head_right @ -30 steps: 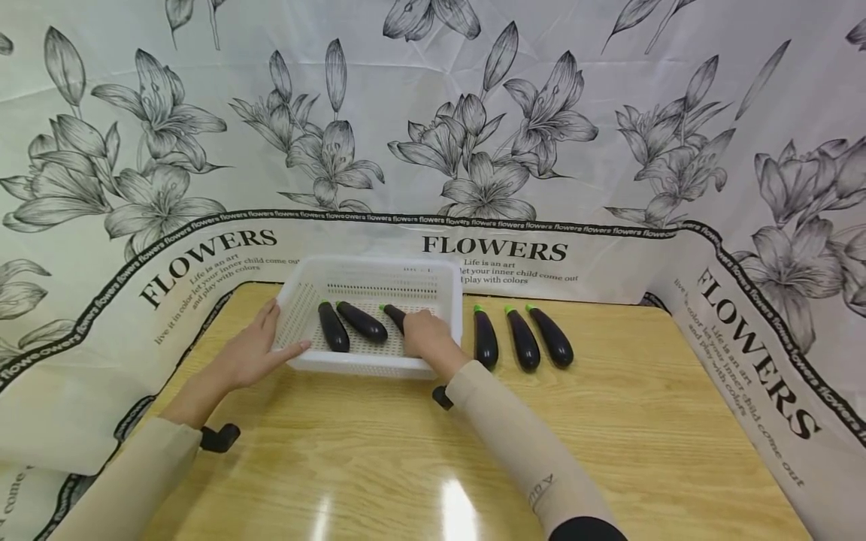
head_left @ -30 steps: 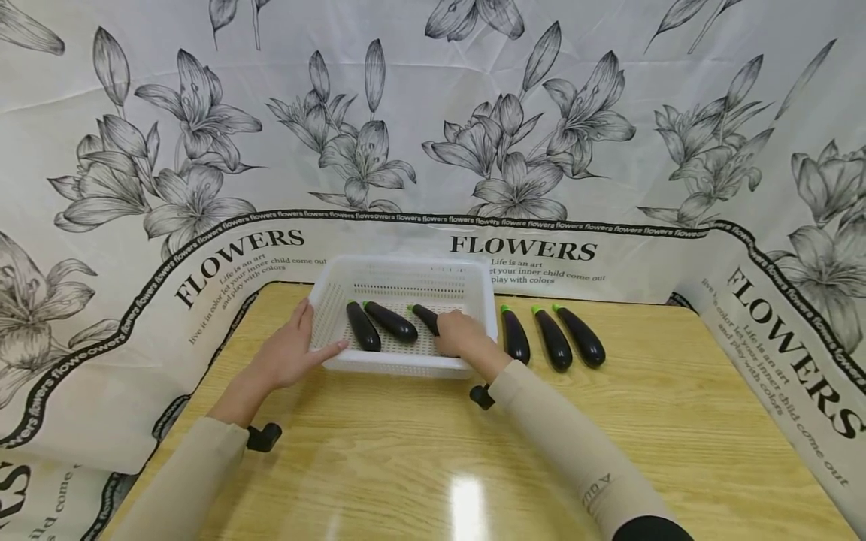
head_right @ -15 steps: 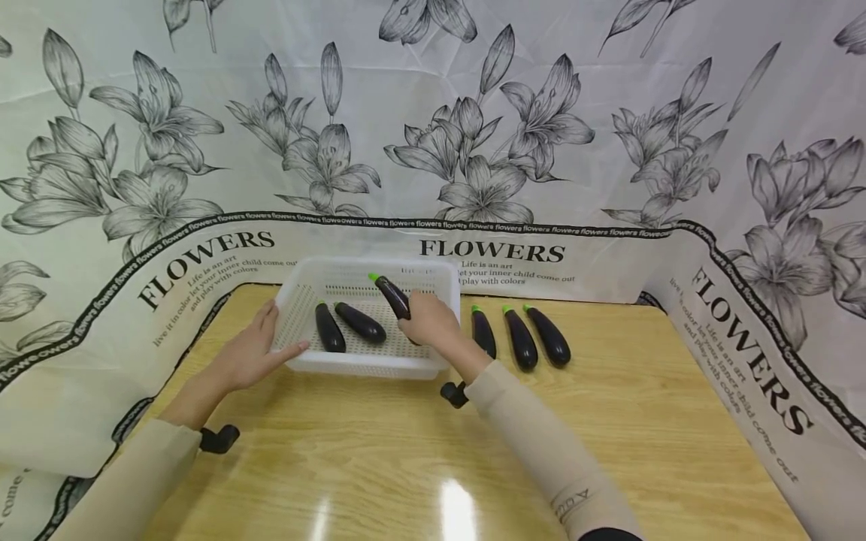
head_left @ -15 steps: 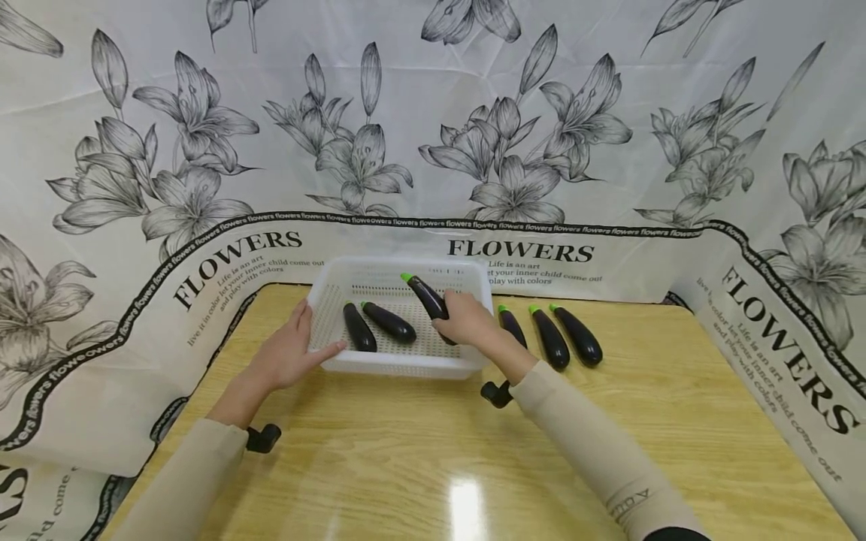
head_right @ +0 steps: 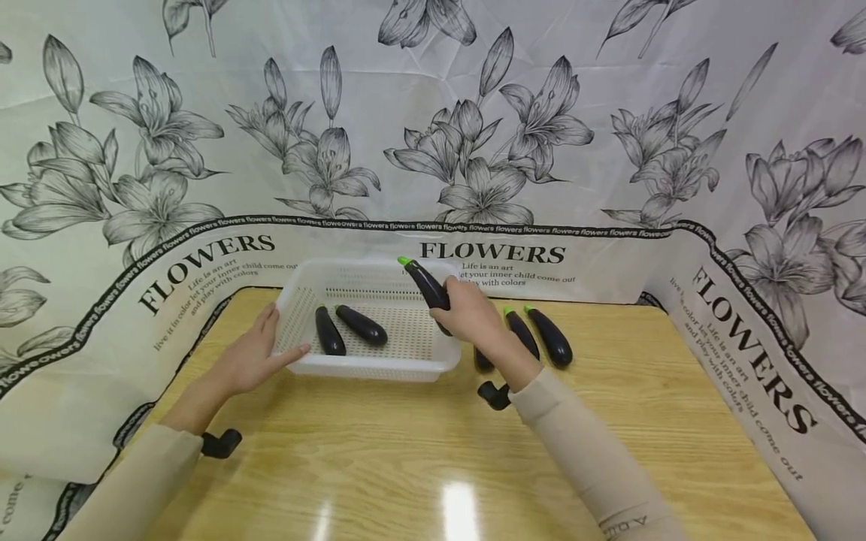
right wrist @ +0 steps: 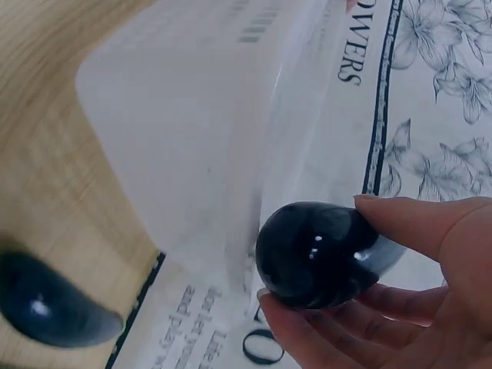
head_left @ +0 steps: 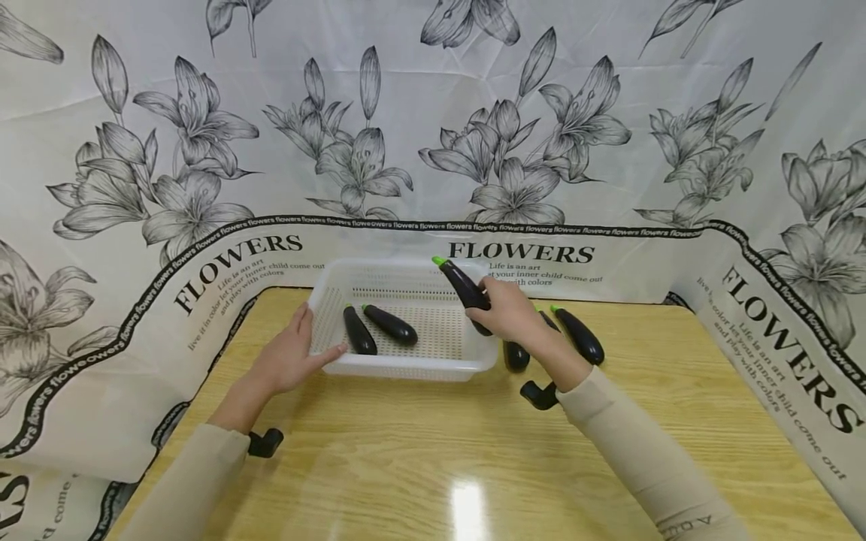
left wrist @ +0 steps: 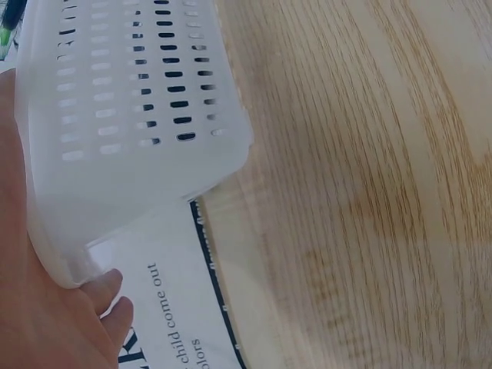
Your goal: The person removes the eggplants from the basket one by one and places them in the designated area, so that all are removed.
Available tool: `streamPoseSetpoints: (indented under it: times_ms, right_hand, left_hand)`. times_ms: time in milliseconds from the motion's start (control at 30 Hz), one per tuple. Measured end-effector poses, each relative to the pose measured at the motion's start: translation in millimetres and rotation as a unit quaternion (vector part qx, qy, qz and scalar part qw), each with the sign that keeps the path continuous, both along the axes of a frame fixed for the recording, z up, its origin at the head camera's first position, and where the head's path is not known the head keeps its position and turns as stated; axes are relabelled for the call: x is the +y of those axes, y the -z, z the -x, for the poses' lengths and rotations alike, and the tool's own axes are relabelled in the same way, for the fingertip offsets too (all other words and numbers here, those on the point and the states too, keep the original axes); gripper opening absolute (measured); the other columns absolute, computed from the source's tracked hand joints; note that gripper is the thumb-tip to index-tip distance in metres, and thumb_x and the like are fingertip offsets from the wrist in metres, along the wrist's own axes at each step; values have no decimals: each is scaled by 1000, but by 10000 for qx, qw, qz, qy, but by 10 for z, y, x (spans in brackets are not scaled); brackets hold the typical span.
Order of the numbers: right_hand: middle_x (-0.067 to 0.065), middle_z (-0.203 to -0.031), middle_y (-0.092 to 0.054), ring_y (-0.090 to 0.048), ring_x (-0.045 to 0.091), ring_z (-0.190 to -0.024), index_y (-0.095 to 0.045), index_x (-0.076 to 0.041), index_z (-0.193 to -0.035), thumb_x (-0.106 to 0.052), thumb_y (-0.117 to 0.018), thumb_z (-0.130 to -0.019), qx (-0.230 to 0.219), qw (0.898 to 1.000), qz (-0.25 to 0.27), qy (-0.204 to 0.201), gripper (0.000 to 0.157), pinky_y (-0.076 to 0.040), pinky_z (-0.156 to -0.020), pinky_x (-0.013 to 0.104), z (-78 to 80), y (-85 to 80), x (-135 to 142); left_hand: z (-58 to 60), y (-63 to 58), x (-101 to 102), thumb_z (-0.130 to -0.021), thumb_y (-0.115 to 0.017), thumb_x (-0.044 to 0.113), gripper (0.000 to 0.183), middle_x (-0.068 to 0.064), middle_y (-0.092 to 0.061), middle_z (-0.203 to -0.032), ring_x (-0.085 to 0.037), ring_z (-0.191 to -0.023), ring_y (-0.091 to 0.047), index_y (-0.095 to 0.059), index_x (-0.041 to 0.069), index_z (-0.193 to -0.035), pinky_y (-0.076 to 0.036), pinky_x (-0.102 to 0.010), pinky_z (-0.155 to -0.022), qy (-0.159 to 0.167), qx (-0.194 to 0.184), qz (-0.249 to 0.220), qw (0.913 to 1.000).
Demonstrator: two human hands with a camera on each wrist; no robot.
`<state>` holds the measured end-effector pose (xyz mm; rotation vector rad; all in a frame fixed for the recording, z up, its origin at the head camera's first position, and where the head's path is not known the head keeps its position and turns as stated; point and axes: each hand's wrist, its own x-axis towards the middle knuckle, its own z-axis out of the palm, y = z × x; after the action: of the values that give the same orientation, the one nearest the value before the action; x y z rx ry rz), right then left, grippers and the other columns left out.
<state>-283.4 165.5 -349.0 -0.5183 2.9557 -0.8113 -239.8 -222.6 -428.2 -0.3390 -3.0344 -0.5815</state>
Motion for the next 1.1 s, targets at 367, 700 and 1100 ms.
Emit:
streamPoseSetpoints:
  times_ms: [367, 700, 1100]
  right_hand:
    - [29, -118, -68, -67, 39, -103, -57, 8, -127, -28, -69, -98, -21, 9993, -144, 356, 48, -56, -86, 51, -37, 100, 640]
    - [35, -119, -62, -60, 48, -105, -52, 13, -133, -34, -65, -99, -11, 9958, -556, 724, 59, -52, -82, 58, -46, 121, 1245]
    - [41, -119, -60, -63, 50, -98, -49, 19, -133, -31, -65, -99, -100, 9909, -961, 939, 63, -53, -77, 58, 2, 228, 1850]
  left_hand:
    - [-18, 8, 6, -93, -44, 80, 119, -29, 0, -168, -54, -147, -24, -6, -13, -159, -32, -63, -115, 5, 18, 10, 10000]
    - [-27, 8, 9, -95, -45, 76, 116, -31, -1, -167, -55, -146, -26, -6, -13, -158, -33, -64, -114, 9, 102, -42, 9999]
    - [-35, -7, 21, -96, -45, 75, 116, -32, -1, -167, -56, -144, -29, -7, -15, -158, -36, -64, -112, 42, 151, -16, 9999]
